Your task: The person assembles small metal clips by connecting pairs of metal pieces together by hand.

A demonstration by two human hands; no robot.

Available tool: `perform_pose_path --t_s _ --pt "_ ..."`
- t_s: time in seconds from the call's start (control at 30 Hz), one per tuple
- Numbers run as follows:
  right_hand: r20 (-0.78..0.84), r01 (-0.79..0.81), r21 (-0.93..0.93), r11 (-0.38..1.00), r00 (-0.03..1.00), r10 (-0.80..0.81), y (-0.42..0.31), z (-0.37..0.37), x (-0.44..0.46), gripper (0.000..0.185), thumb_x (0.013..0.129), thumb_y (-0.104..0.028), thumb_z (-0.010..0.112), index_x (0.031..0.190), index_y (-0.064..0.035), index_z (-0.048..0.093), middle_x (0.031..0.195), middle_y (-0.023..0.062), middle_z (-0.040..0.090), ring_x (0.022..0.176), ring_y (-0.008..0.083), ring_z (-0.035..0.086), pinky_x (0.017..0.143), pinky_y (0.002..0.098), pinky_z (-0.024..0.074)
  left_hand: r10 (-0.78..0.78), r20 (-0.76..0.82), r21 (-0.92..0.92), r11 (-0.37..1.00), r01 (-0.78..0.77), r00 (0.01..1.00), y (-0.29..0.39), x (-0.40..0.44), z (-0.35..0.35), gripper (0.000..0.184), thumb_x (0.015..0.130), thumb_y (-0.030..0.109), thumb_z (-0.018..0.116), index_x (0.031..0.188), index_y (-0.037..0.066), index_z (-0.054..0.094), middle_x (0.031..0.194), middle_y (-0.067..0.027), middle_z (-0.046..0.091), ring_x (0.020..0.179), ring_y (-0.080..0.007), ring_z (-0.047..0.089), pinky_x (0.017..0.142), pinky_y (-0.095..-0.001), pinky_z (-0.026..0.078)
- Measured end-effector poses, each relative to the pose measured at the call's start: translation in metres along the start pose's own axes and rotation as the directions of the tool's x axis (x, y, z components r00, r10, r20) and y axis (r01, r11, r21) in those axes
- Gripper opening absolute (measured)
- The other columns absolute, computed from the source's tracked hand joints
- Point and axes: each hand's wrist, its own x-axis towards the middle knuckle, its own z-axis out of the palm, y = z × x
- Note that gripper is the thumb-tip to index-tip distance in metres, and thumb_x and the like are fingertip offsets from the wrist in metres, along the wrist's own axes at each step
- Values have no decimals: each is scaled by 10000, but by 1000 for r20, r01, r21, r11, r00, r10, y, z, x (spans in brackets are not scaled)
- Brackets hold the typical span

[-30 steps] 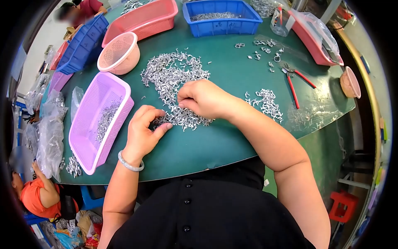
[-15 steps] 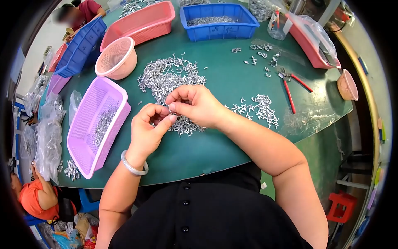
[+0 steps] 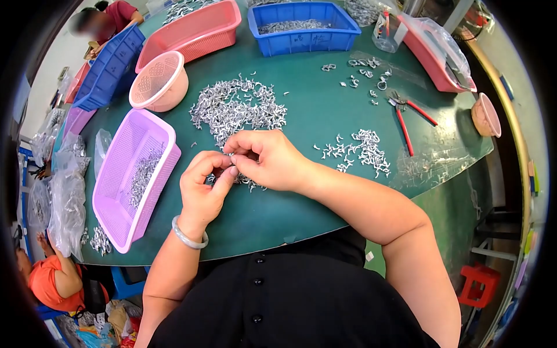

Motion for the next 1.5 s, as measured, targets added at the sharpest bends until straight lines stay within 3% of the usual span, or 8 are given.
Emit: perform_pose_path --t_s 0.17,0.27,0.37,0.47,1.17,1.27,1.47,1.5 --pt "-25 111 -144 983 993 -115 2 1 0 114 794 -22 543 904 -8 569 742 46 597 690 85 565 601 237 466 -127 25 -149 980 129 992 0 -2 -3 55 770 -20 577 820 -24 599 796 -48 568 651 -77 497 568 -191 397" --pt "-47 -128 239 963 989 143 5 3 0 120 797 -35 554 914 -9 566 752 49 595 689 90 556 613 234 456 -84 -59 -120 990 77 995 -5 -1 -3 59 767 3 599 821 -8 619 789 -62 579 634 -90 536 546 -201 429" --pt "-14 -171 157 973 984 176 6 -2 0 99 797 -52 570 887 -11 577 750 42 579 667 89 532 608 228 439 -107 -99 -166 982 89 989 -5 -1 -3 87 761 -7 603 843 -2 629 802 -66 585 640 -89 534 548 -199 427" --pt "43 5 -44 999 999 -3 2 -2 0 70 787 -65 591 833 -12 588 738 33 557 632 88 506 585 223 424 -91 -114 -178 982 70 989 -3 -2 -3 114 754 -12 609 864 0 634 814 -68 590 646 -88 532 552 -196 424" --pt "30 323 -322 890 943 -332 0 -3 2 83 695 -18 615 763 -19 569 731 76 542 665 236 534 546 318 443 131 -33 14 991 -131 991 -12 1 -5 138 717 -31 636 849 9 635 812 -62 590 658 -92 536 549 -199 428" --pt "34 302 -352 886 950 -311 0 -6 3 90 695 -43 616 770 -24 570 743 82 530 686 254 526 583 345 439 -116 -12 -148 982 113 993 -6 0 -6 107 740 -15 626 846 2 634 804 -55 587 688 -83 532 578 -193 425" --pt "209 311 -683 661 950 -231 6 -13 -1 52 696 -98 611 742 -74 603 813 52 523 846 228 485 747 352 377 -182 4 -316 933 174 983 -11 -1 -5 90 785 10 591 867 -12 620 841 -66 597 733 -86 533 646 -198 419" --pt "221 302 -673 675 953 -207 6 -13 -1 62 691 -90 616 750 -74 603 829 48 522 851 229 480 758 351 370 -264 29 -387 886 254 964 -11 -1 -5 89 794 20 576 873 -9 606 842 -71 596 727 -92 537 638 -201 423"
